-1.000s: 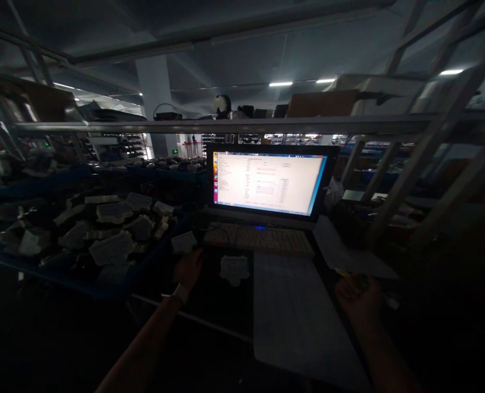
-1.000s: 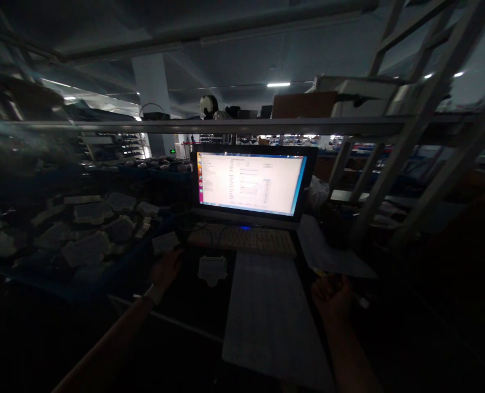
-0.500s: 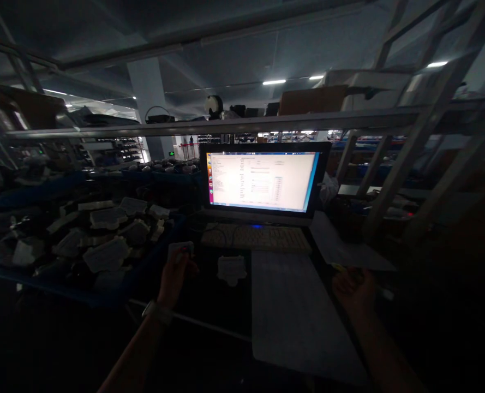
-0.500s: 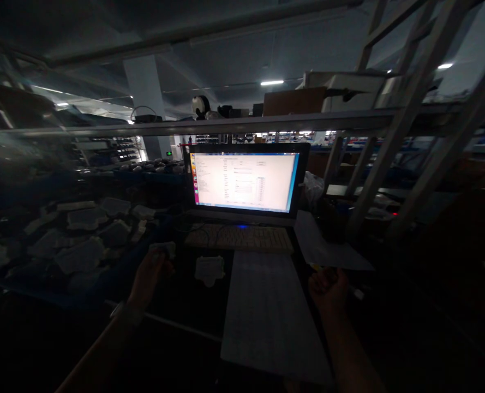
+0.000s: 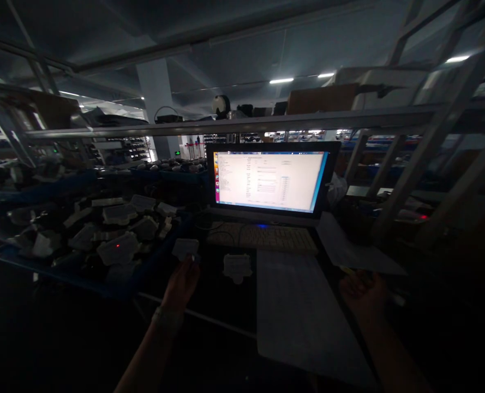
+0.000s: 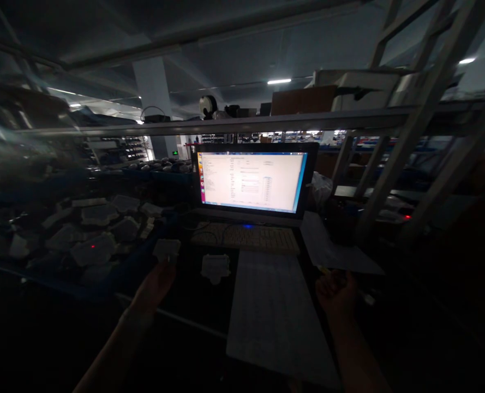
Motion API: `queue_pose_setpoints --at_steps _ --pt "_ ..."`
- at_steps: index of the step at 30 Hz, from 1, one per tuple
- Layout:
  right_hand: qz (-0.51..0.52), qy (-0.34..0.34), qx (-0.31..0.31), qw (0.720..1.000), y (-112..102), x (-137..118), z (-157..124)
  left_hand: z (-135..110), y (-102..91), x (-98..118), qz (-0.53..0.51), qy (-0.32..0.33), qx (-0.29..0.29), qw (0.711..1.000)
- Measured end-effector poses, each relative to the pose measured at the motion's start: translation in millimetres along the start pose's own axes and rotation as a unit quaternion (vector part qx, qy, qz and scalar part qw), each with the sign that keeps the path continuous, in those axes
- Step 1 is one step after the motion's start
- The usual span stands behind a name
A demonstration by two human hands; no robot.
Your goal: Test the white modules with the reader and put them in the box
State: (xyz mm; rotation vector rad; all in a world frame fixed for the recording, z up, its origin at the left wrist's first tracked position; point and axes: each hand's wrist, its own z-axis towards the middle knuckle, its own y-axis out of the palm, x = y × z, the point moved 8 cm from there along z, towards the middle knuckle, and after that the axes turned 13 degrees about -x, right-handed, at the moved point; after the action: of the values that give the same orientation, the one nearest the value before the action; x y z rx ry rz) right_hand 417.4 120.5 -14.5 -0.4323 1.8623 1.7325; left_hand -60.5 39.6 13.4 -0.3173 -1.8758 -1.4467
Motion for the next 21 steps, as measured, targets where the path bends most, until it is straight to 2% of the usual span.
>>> queue_pose_setpoints --at_steps 3,5,7,11,14,18,21 --pt "-0.002 0.005 -0.001 1.000 2 -1 1 16 35.0 35 0.010 0.022 -0.040 0.999" --pt "0.002 0.006 0.003 1.000 3 -1 1 13 50.3 44 0.026 0.029 -0.066 0.997" --pt "0.010 0.005 0.012 1.000 5 -2 0 0 56.0 33 0.058 0.009 -0.095 0.994" --pt "0.024 0.000 0.015 1.000 9 -2 -3 -35 49.0 -19 0.095 -0.080 -0.146 0.981" --pt "0.030 0.001 0.019 0.999 6 0 -2 -51 50.3 -29 0.108 -0.058 -0.155 0.980" --pt "0.019 -0.014 -0.005 1.000 -1 -1 4 -72 65.6 -2 0.131 -0.016 -0.156 0.979" --pt "0.016 -0.013 -0.012 1.000 -6 0 7 -99 76.9 35 0.176 0.039 -0.167 0.969"
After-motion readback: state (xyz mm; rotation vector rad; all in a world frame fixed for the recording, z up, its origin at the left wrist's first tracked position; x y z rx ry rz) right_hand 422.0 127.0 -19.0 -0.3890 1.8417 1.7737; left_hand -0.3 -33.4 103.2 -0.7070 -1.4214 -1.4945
